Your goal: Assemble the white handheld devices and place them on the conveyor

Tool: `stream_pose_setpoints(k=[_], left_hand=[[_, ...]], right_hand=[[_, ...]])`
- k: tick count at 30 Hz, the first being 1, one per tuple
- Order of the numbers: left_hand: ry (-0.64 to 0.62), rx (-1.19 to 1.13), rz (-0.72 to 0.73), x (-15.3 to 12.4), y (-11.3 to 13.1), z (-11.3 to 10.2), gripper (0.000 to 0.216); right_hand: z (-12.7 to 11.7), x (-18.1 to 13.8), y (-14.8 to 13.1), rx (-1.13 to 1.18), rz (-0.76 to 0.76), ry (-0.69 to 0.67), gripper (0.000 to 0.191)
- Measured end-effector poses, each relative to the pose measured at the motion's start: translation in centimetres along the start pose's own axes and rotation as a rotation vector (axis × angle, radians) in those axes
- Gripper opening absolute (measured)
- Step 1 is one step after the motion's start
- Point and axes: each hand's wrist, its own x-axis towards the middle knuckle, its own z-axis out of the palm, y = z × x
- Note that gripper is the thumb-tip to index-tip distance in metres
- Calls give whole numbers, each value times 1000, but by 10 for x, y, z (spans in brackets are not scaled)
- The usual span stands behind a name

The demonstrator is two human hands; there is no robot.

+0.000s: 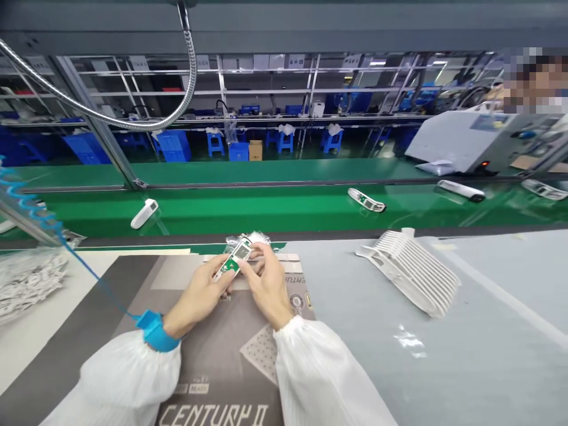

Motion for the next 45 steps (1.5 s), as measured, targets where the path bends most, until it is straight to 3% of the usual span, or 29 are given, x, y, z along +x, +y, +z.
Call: stream_pose_setpoints(k=[4,10,14,17,19,22,24,28,34,37,41,45], left_hand=[[27,229,115,0,1,-11,35],[11,366,157,-7,10,-17,40],[51,257,72,-1,2,-17,35],[260,126,-64,11,-10,-22,37],[366,67,-89,16,-17,-27,41],[372,-4,-71,19,-21,-31,45],[357,-23,-52,18,-20,-32,49],[358,-40,-82,16,-15,-32,57],[364,-102,-115,11,-1,-30,54],[307,-214,-108,8,7,-28,53],[219,-308,-97,4,15,-25,47],[155,-464,-83,5,16,-21,56]], right_hand=[[-11,2,0,-379,-290,46,12],[-15,3,0,-711,-450,87,14],[-11,-4,-5,-798,-472,9,23],[-8,-3,-6,-650,-449,-80,23],[-5,9,-2,-557,-339,-43,23],[-4,39,8,-715,-166,58,19],[-10,58,16,-897,-122,58,13],[-52,64,21,-1035,-166,72,14],[-179,42,11,-1518,-66,144,34],[-221,42,8,-1661,-3,69,23],[-229,47,-7,-1443,37,118,16],[-192,50,-28,-981,152,105,23]])
